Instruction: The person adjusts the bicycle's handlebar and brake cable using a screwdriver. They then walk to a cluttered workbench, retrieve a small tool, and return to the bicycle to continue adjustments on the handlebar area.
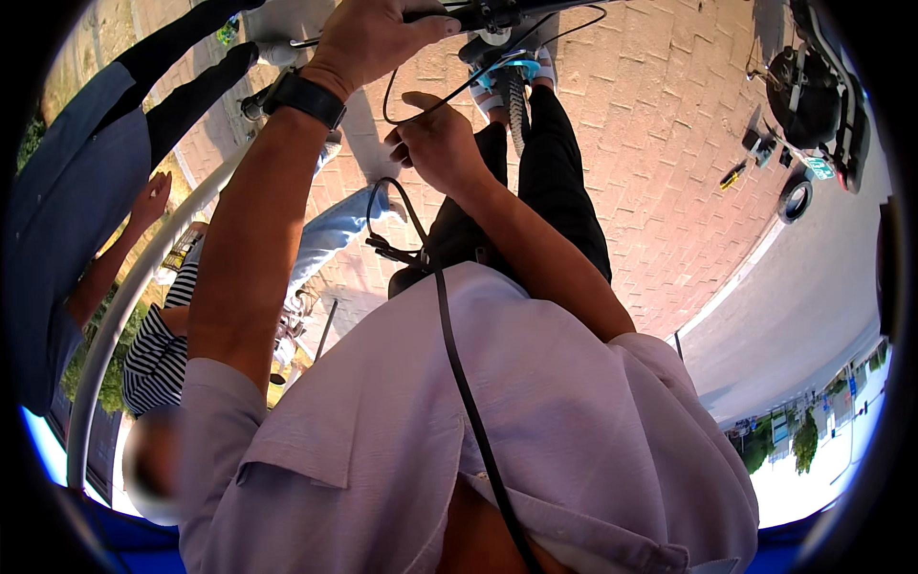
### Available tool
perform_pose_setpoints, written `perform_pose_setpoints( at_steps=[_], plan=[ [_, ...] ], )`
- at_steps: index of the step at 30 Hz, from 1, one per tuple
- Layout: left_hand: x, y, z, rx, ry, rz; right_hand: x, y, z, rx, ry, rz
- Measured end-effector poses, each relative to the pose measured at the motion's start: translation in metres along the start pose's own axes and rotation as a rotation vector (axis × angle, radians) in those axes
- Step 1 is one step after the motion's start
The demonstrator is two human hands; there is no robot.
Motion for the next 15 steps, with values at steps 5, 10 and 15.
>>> perform_pose_setpoints(
  at_steps=[5,10,15],
  plan=[
    [-0.002,-0.001,-0.002,-0.039,0.039,0.008,-0.028,0.058,0.023,0.150,0.102,0.246],
    [0.000,-0.001,0.001,-0.051,0.082,0.000,-0.003,0.135,0.012,0.297,-0.067,0.316],
    [-0.004,-0.003,-0.005,-0.076,0.093,0.070,0.018,0.186,0.021,0.424,-0.136,0.287]
  ],
)
Point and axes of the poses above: each hand's wrist, its own z-axis away from the middle knuckle, its own y-axis out of the back of the hand, x = y × z, the point moved 5 cm from there along -z, towards the middle knuckle, and after that the axes turned 7 degrees about z, right-handed, at the moved point
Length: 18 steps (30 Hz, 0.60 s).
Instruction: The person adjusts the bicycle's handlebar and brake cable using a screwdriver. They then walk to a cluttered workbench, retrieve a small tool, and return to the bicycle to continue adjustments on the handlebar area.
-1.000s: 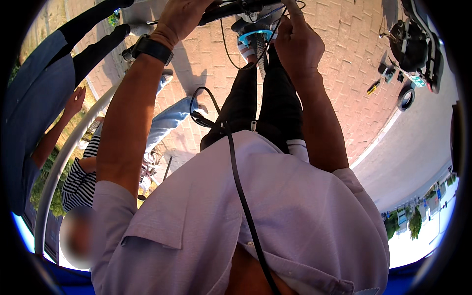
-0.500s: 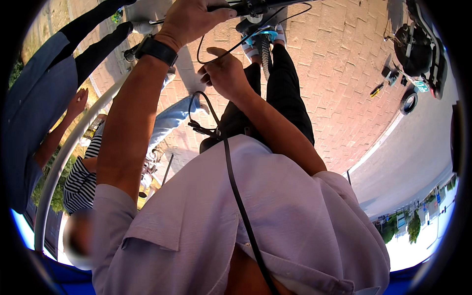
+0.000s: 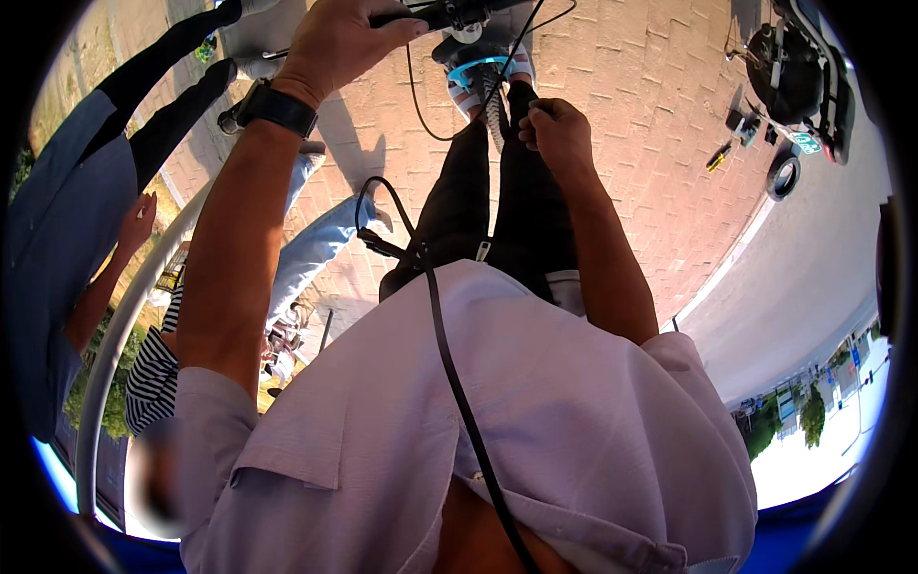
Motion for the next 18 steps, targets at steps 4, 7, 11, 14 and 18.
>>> perform_pose_setpoints(
  at_steps=[4,7,11,14,18],
  plan=[
    [-0.010,-0.001,0.002,-0.001,0.017,-0.201,0.032,0.029,-0.002,0.043,-0.088,0.029],
    [0.002,-0.003,0.001,-0.011,0.023,-0.200,0.047,0.049,-0.022,0.079,-0.101,0.064],
    [0.014,-0.006,0.002,-0.008,0.128,-0.134,0.058,0.076,-0.059,0.130,-0.060,0.136],
    [0.026,-0.009,0.004,0.011,0.191,-0.194,0.088,0.090,-0.115,0.139,-0.009,0.251],
    [0.024,-0.015,0.001,0.024,0.175,-0.157,0.109,0.099,-0.195,0.218,0.157,0.385]
  ],
)
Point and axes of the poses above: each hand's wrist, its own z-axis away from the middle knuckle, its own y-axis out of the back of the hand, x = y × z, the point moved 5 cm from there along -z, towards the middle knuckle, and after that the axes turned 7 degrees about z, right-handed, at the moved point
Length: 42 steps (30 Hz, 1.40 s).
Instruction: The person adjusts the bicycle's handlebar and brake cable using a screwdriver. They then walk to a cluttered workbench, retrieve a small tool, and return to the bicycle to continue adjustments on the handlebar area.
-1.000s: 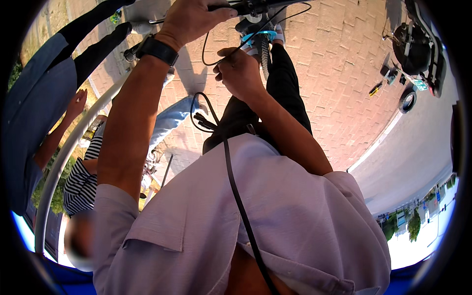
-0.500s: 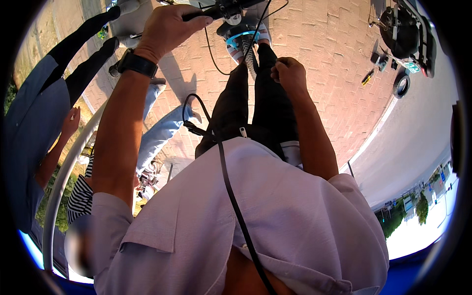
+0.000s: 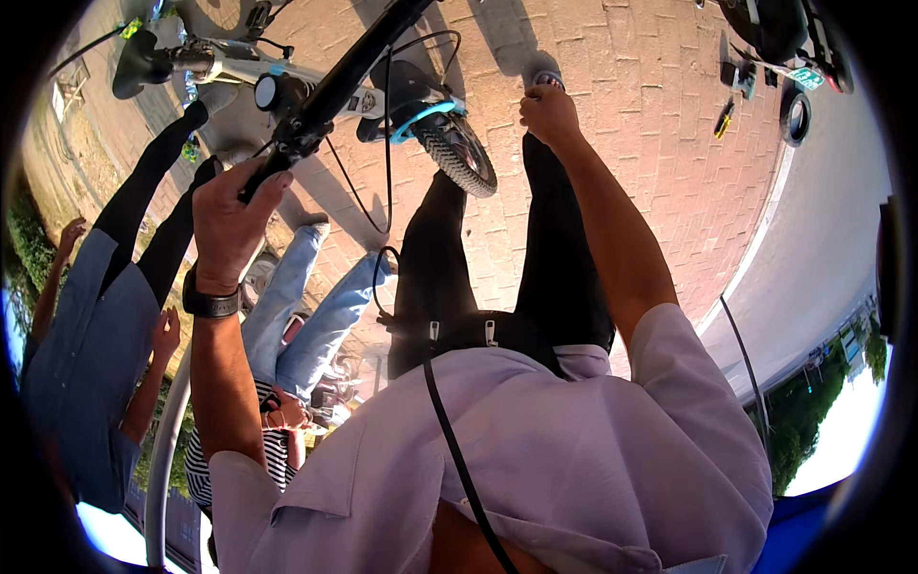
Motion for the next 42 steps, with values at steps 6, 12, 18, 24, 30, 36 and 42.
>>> perform_pose_setpoints(
  at_steps=[6,12,18,24,30,36,42],
  plan=[
    [-0.005,0.003,0.000,-0.047,0.000,-0.177,0.020,-0.038,-0.128,0.015,0.020,0.068],
    [-0.050,0.030,0.041,0.053,0.385,0.075,0.051,-0.078,-0.245,0.072,-0.063,-0.109],
    [-0.040,0.040,0.049,0.018,0.497,-0.164,0.073,-0.116,-0.386,0.236,-0.054,-0.085],
    [-0.040,0.052,0.065,0.121,0.709,-0.102,0.087,-0.176,-0.495,0.502,0.041,0.165],
    [-0.038,0.047,0.075,0.166,0.813,-0.065,0.063,-0.156,-0.484,0.233,-0.011,0.113],
    [-0.045,0.049,0.069,0.158,0.809,-0.039,0.063,-0.137,-0.475,0.092,0.007,0.260],
    [-0.045,0.055,0.082,0.139,0.737,0.001,0.101,-0.134,-0.370,-0.202,0.149,0.191]
  ],
)
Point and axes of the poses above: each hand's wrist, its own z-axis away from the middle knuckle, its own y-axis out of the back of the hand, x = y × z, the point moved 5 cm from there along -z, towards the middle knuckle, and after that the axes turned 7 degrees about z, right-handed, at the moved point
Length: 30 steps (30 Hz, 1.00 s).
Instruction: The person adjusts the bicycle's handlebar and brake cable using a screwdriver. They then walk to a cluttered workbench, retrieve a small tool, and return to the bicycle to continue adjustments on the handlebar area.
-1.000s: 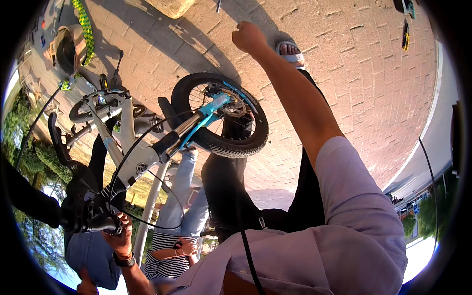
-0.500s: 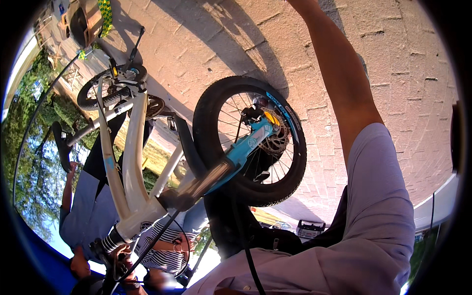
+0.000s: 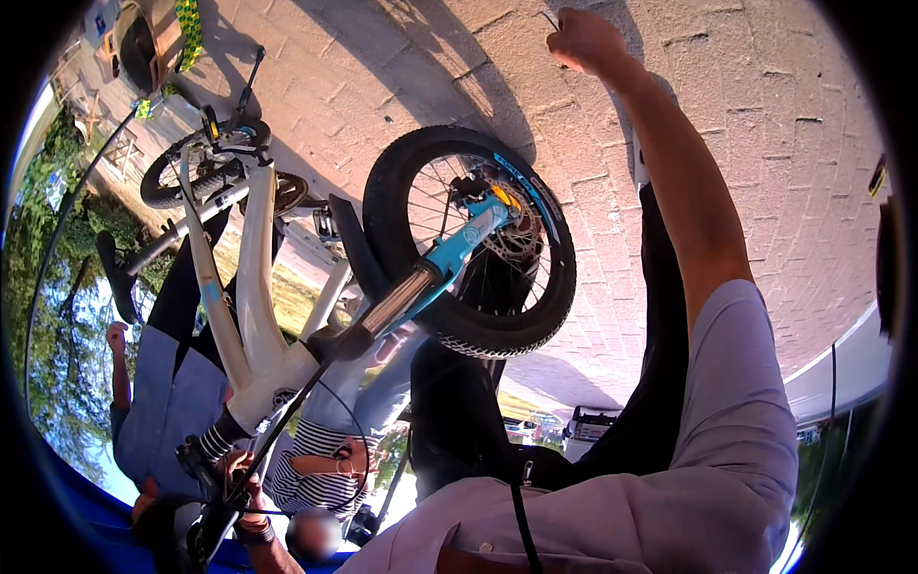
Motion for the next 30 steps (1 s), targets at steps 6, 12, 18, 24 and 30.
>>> perform_pose_setpoints(
  at_steps=[6,12,18,24,30],
  plan=[
    [0.022,-0.031,-0.024,-0.030,-0.195,-0.021,0.017,-0.021,0.151,-0.315,0.085,-0.098],
    [0.068,-0.061,-0.037,-0.022,-0.448,-0.205,-0.016,0.035,0.317,-0.340,-0.170,-0.632],
    [0.105,-0.071,-0.033,-0.019,-0.617,-0.332,-0.121,0.131,0.416,-0.162,-0.046,-0.549],
    [0.103,-0.068,-0.036,0.066,-0.710,-0.533,-0.234,0.148,0.473,0.052,0.020,-0.685],
    [0.102,-0.063,-0.030,0.039,-0.734,-0.517,-0.378,0.158,0.533,0.105,0.089,-0.855]
  ],
)
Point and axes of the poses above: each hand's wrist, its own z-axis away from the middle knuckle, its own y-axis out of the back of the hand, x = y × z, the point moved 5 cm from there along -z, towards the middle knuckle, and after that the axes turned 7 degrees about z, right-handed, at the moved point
